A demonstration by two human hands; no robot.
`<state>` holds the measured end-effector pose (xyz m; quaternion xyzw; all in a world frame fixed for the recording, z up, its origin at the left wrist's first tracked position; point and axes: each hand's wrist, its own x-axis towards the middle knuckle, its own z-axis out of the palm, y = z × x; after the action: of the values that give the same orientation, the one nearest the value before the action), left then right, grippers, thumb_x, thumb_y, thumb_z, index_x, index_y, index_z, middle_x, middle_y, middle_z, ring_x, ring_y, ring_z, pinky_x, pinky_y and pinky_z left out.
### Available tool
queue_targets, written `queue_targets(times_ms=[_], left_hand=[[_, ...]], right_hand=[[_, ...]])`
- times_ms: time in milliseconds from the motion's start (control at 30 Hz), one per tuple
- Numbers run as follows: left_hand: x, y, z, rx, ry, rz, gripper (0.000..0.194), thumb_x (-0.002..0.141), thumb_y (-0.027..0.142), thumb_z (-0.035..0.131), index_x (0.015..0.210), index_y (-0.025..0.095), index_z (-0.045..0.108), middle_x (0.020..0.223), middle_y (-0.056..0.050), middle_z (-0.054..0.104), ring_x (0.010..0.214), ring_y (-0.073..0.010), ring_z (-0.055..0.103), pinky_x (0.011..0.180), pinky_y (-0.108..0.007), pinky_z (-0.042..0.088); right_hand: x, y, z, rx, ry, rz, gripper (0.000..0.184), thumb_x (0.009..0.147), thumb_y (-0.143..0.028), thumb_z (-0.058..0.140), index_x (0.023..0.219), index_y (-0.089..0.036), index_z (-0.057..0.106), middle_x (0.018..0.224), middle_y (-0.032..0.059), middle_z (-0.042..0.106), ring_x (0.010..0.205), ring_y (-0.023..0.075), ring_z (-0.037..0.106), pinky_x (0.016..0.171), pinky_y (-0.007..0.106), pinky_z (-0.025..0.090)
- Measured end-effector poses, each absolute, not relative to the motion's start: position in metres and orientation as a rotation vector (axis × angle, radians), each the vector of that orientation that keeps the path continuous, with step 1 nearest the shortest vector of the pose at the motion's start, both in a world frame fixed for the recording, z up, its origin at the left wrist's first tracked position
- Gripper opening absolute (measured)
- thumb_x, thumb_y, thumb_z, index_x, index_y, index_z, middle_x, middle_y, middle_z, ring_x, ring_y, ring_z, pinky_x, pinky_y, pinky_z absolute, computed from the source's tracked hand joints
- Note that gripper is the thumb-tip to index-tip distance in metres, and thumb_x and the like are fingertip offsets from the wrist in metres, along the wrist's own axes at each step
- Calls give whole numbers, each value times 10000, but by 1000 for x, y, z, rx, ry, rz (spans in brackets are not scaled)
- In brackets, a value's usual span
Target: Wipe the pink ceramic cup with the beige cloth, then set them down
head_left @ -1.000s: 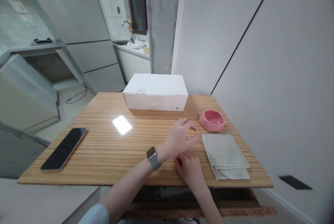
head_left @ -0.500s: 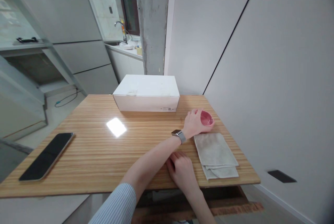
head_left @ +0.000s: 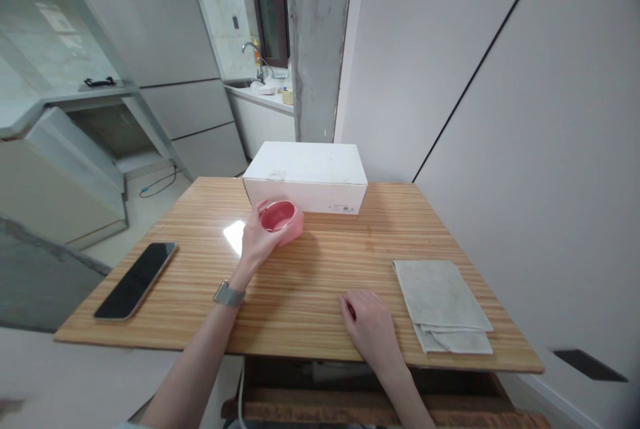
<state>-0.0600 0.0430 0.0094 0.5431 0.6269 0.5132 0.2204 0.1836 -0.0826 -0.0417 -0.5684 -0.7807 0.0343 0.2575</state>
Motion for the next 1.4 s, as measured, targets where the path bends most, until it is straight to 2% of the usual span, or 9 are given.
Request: queue_targets(times_ms=[333,433,533,700,867,1033,1167,1300,1400], left_hand=[[-118,60,-19,1533,2027,1466,842,563,449,802,1294,229,444,1189,-71,602,1053,-224,602,922,-359,487],[-119,62,-20,1607,2011,1442,859,568,451,796,1309,218,430,1201,-76,578,1063,-231,587,934,-368,477],[-117,59,-18,1718,2043,1412,921,557,464,801,1336,180,402,1258,-118,520,1155,-277,525,996,-417,427],[-96,35,-3,1920,2168,1429,777,702,456,715,1348,169,395,1417,-180,351,1352,-345,299,1101,-524,268],[-54,-8,8,1977,1833,1483,402,846,315,568,1231,214,518,1359,-115,444,1332,-258,370,1115,-449,295],[-11,-50,-3,1718,1298,1147,238,851,339,563,1045,229,645,1231,-82,593,1247,-230,484,1092,-446,335],[14,-73,-13,1094,991,989,570,784,438,645,1295,226,509,1306,-133,561,1215,-235,532,1050,-419,389],[25,-87,-14,652,811,934,838,801,498,598,1480,340,132,1251,-98,603,1071,-210,631,899,-382,503],[11,-87,-10,631,885,994,999,753,416,672,1484,356,-6,1131,-74,663,934,-203,676,791,-345,537]], right_hand=[[191,-93,-38,-1627,-2020,-8,286,952,-262,414,701,-207,540,691,29,600,695,175,542,693,307,373],[219,-104,-33,-1685,-1860,-205,229,939,-346,434,923,-184,596,892,100,653,874,228,580,827,375,417],[254,-119,-36,-1757,-1817,-361,584,905,-527,418,1329,-126,436,1303,195,527,1200,330,477,998,502,350],[282,-155,-51,-1699,-2148,-427,871,797,-646,497,1468,-146,254,1437,157,425,1316,396,375,1082,593,222],[288,-181,-52,-1529,-2253,-370,623,848,-189,400,1456,-279,297,1329,6,564,1172,245,575,1112,465,286],[280,-180,-39,-1720,-1754,112,411,816,-301,538,1220,-294,614,1104,1,703,932,221,697,777,280,562],[241,-159,-18,-1686,-1056,598,355,672,-463,721,892,-184,733,869,53,750,807,258,710,691,282,584],[193,-136,-5,-1388,-609,892,515,649,-493,745,1052,-191,637,973,62,733,856,243,699,647,297,585],[174,-128,-9,-1317,-654,1073,543,687,-472,730,1133,-199,583,1091,74,699,1011,249,661,775,323,578]])
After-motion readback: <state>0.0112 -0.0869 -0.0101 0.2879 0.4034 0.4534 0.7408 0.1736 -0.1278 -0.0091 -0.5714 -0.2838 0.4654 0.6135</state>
